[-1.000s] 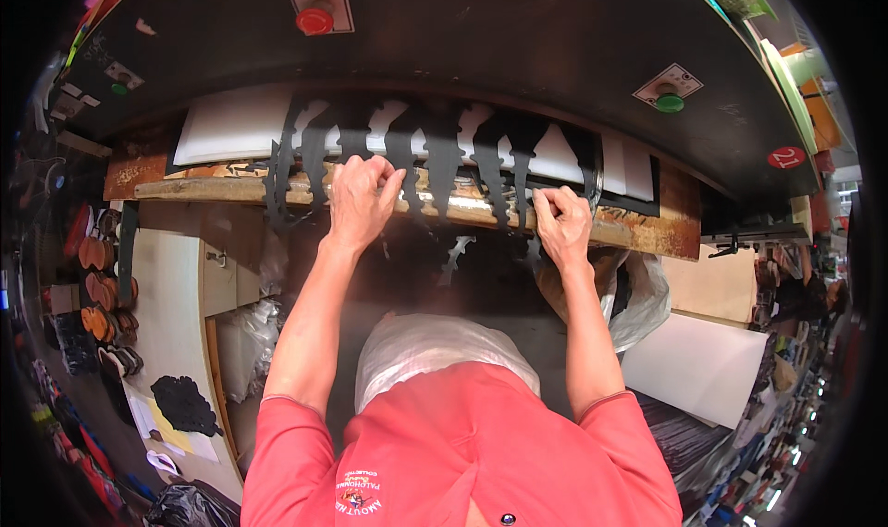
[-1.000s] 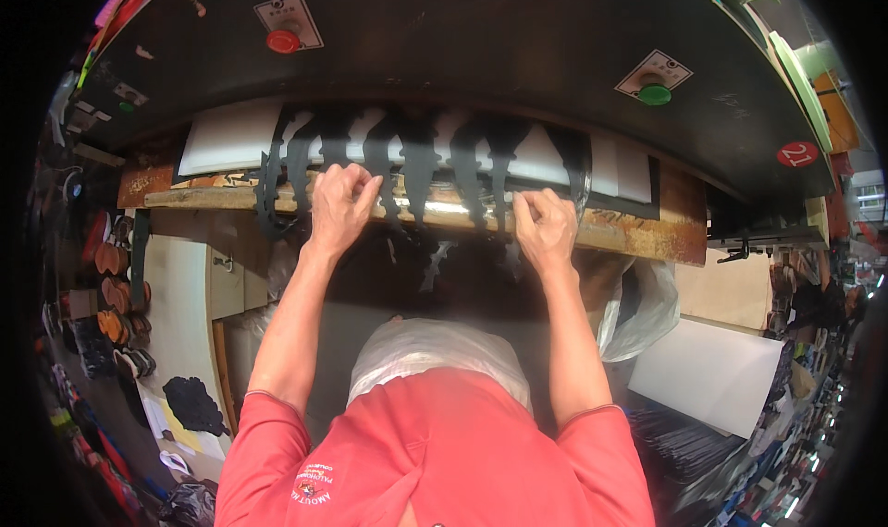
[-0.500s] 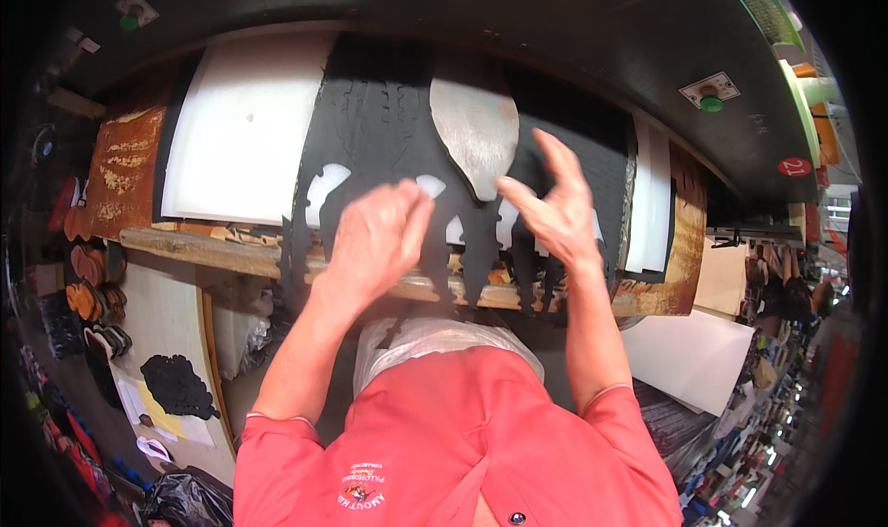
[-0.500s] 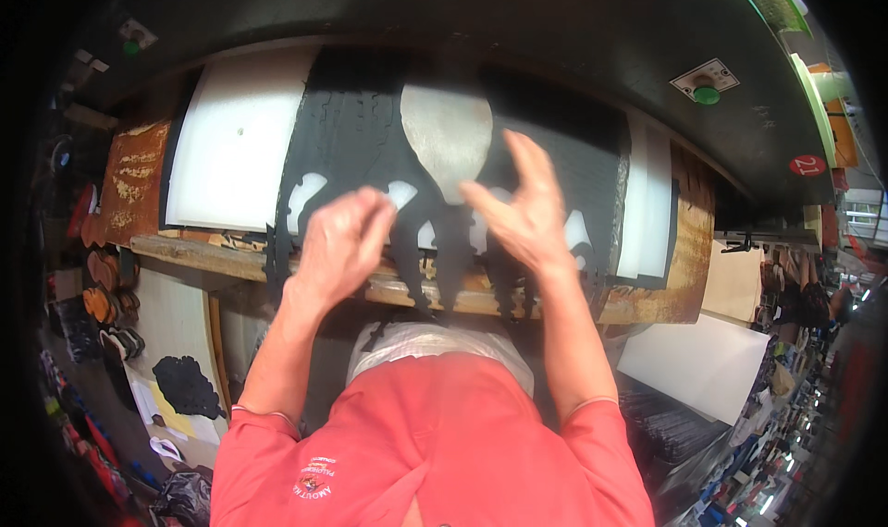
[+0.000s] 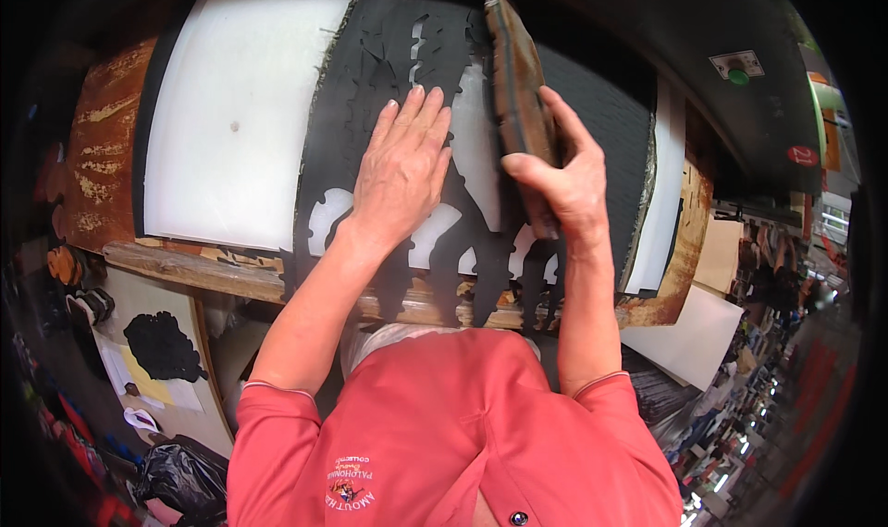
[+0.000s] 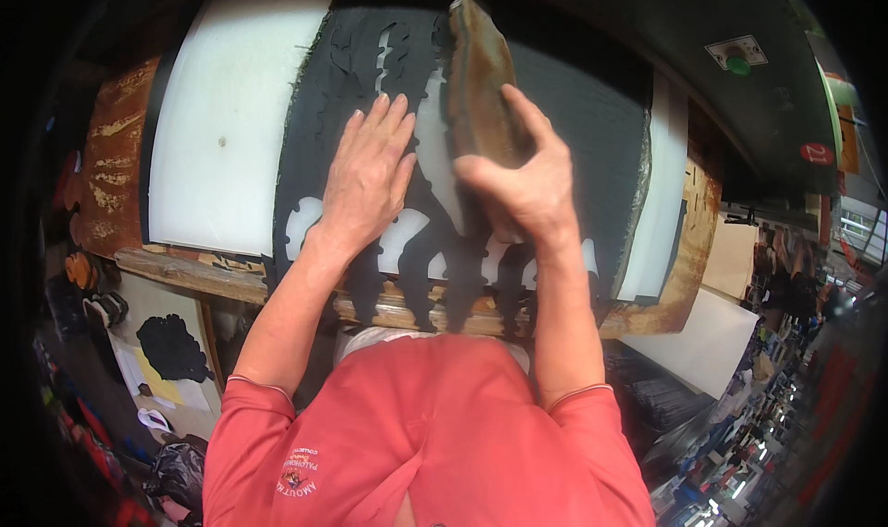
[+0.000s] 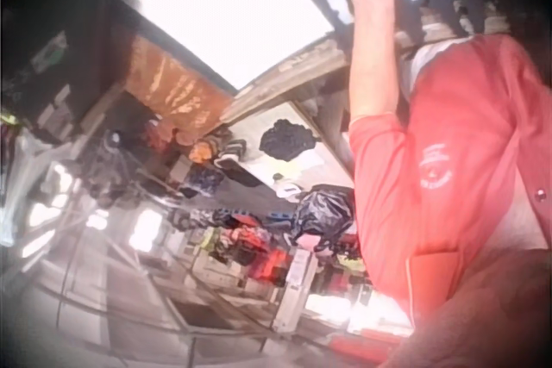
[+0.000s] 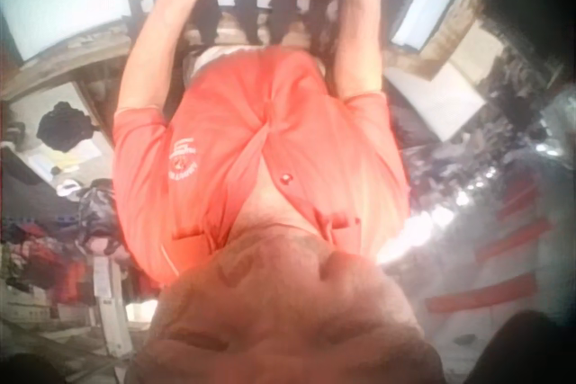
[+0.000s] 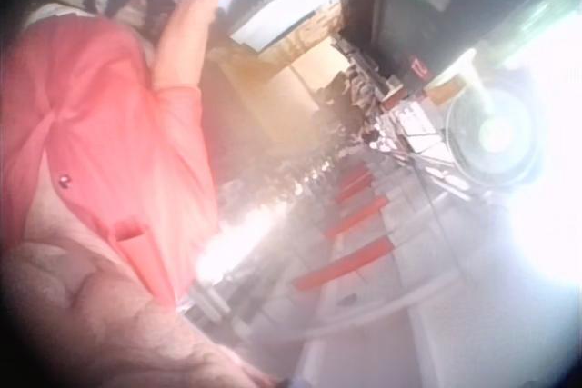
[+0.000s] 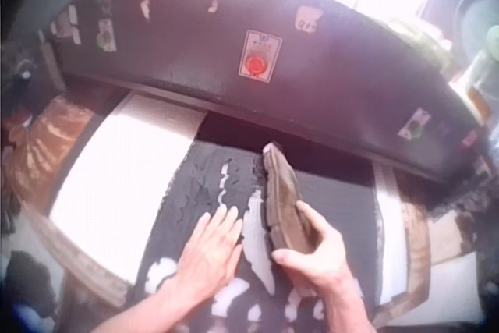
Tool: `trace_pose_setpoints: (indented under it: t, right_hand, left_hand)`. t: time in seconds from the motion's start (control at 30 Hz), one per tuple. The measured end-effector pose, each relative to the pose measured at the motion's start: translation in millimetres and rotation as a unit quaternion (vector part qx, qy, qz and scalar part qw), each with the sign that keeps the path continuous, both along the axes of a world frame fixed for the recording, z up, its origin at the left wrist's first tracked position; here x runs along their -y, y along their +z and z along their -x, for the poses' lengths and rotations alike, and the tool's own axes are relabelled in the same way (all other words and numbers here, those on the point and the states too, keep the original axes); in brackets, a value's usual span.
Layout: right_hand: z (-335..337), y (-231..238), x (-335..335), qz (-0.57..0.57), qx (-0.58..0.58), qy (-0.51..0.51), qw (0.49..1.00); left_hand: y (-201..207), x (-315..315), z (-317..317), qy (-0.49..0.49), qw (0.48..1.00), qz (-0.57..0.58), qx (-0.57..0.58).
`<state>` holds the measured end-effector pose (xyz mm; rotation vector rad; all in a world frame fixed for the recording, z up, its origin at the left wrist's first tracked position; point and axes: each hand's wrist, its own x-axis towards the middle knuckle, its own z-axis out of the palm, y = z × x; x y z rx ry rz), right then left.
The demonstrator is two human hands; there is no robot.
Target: The person retrieves a large black rubber sheet, places it on a cutting table, and uses a metal template to cut out multiple identical shapes. The cut pieces are removed and set aside while the process repeats on the same sheet.
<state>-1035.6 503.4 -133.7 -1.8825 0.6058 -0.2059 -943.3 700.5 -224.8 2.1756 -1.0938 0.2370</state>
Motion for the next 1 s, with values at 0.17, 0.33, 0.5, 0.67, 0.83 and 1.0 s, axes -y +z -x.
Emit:
trace_pose_setpoints:
  t: [0.17,0.33,0.5,0.67,0.83,1.0]
  right_hand:
    - [4.5,5.3,15.0,-0.115,0.037,-0.011,0.993]
    - [6.1,0.1,14.4,-0.096,0.028,0.003,0.995]
    - [8.6,-0.3,21.9,-0.159,0.078,-0.002,0.984]
    - [15.2,-4.7,34.5,-0.254,0.139,-0.008,0.957]
    - [15.5,-8.0,38.7,-0.315,0.163,-0.013,0.935]
    - [14.3,-6.7,35.9,-0.284,0.141,0.004,0.948]
  left_hand:
    - [21.1,8.8,19.8,0.003,0.988,0.114,-0.101]
    - [30.3,30.4,45.2,0.004,0.975,0.143,-0.169]
    - [18.7,28.5,44.0,0.034,0.980,0.114,-0.160]
    - [10.6,26.6,45.9,0.045,0.988,0.082,-0.120]
    - [27.0,25.1,44.3,0.074,0.975,0.150,-0.145]
    - [44.5,27.5,42.0,-0.073,0.986,0.146,-0.027]
